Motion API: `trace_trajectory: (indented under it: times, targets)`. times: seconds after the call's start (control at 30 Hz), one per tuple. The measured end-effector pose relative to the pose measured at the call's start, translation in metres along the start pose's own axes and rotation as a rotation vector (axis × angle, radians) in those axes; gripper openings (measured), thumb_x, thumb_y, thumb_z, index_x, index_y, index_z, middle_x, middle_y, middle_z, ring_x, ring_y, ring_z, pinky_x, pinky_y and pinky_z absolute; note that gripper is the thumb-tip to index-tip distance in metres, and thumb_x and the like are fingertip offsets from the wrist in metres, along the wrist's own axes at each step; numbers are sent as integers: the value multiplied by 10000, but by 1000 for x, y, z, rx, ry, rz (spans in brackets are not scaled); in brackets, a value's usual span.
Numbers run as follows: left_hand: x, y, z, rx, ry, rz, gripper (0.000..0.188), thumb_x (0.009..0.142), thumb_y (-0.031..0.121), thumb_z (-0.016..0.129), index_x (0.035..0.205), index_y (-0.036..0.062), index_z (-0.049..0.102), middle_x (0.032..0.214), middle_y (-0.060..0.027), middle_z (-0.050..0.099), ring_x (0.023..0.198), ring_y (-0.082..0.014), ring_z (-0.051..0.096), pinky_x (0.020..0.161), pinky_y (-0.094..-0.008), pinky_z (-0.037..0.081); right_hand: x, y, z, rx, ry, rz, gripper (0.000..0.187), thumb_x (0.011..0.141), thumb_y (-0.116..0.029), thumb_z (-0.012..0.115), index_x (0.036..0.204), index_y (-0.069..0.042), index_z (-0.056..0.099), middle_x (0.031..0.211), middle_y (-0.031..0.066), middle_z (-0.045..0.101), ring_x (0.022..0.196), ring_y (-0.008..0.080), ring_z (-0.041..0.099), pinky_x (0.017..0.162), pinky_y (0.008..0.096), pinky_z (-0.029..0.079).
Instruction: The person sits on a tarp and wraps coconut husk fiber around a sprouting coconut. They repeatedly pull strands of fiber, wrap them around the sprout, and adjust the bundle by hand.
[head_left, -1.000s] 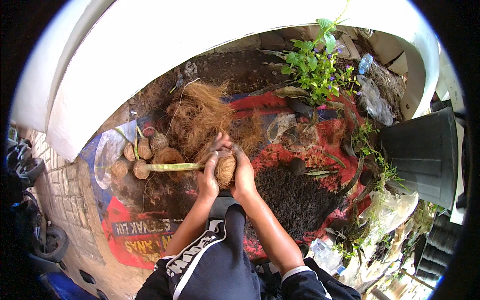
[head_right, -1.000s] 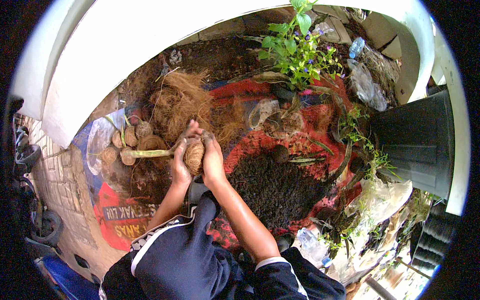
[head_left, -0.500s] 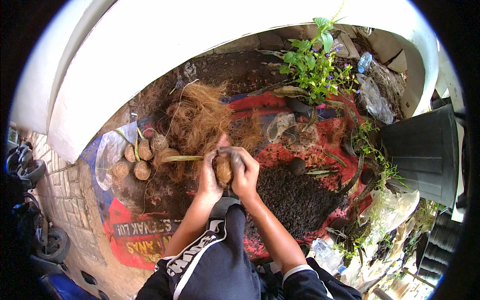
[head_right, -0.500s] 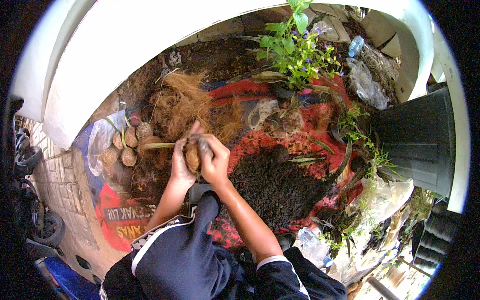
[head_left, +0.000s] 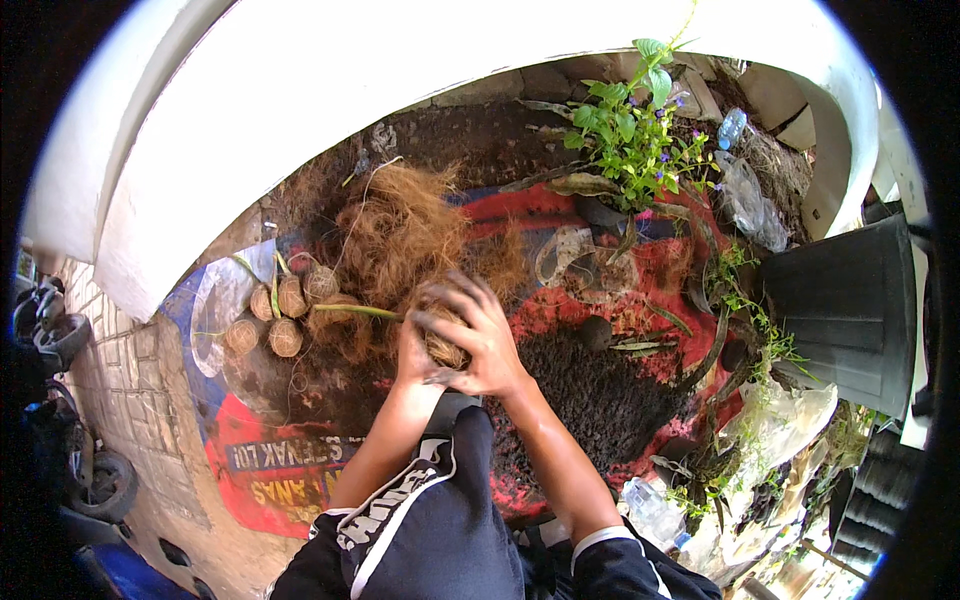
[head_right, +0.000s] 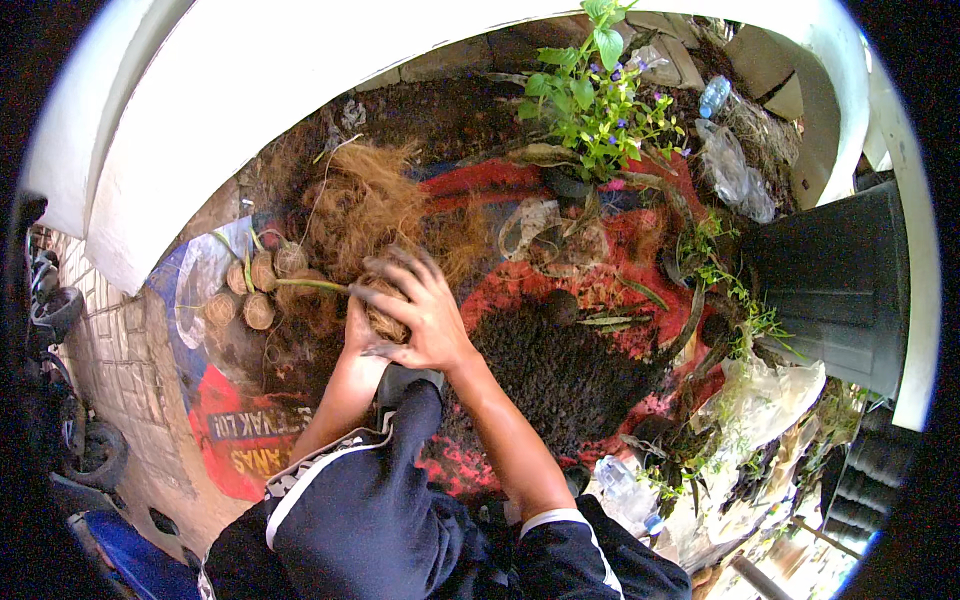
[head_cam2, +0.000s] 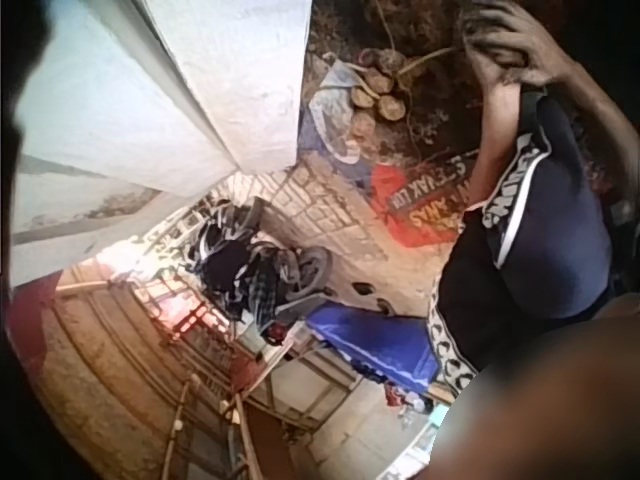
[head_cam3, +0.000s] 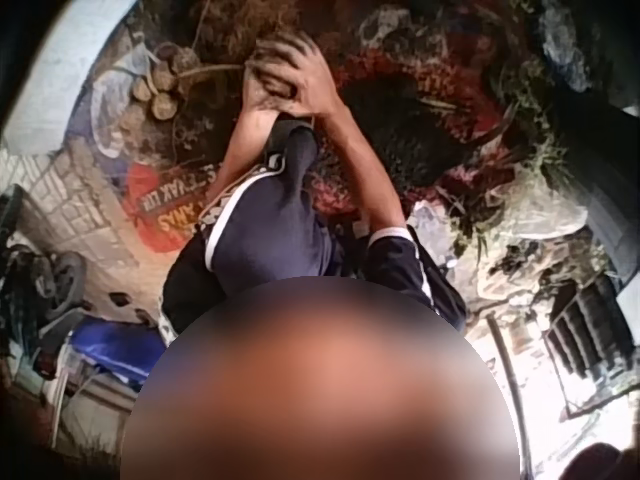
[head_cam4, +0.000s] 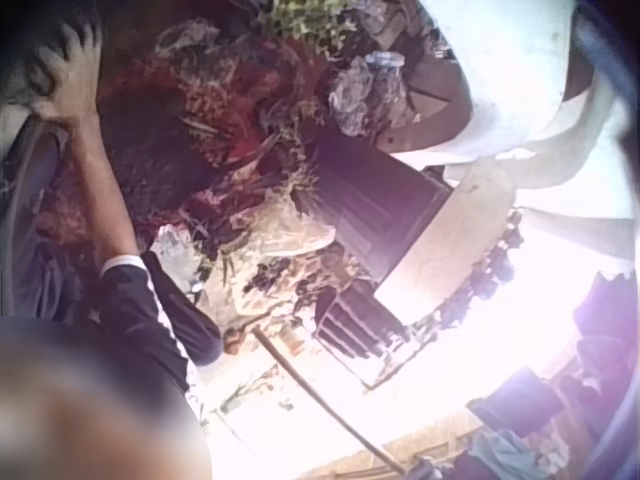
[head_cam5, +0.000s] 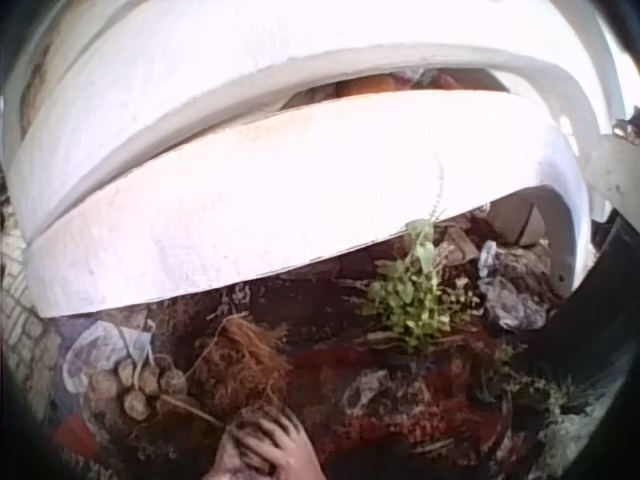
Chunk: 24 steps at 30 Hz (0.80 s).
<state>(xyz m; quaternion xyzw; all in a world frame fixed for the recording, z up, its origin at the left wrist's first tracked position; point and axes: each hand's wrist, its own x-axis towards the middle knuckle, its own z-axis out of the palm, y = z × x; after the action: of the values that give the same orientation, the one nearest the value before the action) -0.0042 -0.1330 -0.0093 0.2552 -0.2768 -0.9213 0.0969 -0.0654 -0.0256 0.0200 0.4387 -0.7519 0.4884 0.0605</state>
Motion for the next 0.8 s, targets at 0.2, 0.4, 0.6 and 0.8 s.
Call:
trace_trajectory:
  times: [0.2, 0.4, 0.6, 0.8]
  targets:
    - [-2, 2, 17, -90, -51, -154, 460, 959, 487, 459, 1157, 86, 567, 1120, -79, 559, 1072, -179, 543, 977, -309, 421, -4, -12, 18, 223, 303, 269, 205, 778, -120, 625, 951, -20, 671, 993, 151, 631, 985, 350, 596, 868, 431, 479]
    - [-9, -7, -3, -179, -78, -161, 517, 979, 467, 352, 1360, 125, 420, 1318, -118, 464, 1236, -271, 454, 1054, -448, 351, 1, -33, 22, -298, 218, 349, 268, 825, -240, 622, 1042, -99, 690, 1171, 142, 583, 1104, 346, 513, 974, 465, 347]
    - [7, -12, -4, -653, -658, -333, 515, 974, 452, 378, 1352, 114, 467, 1337, -77, 506, 1254, -199, 452, 1070, -373, 335, 0, -11, 3, -14, 71, -81, 306, 715, -244, 682, 965, -67, 671, 1086, 113, 635, 1028, 347, 589, 878, 423, 498]
    - [-1, 3, 24, 279, 76, 170, 506, 1016, 391, 349, 1213, -13, 581, 1303, -109, 559, 1189, -159, 511, 1047, -330, 363, -2, -20, 28, 949, 456, 1053, 355, 1005, -215, 409, 1191, 25, 593, 1118, 189, 633, 1041, 307, 603, 933, 352, 444]
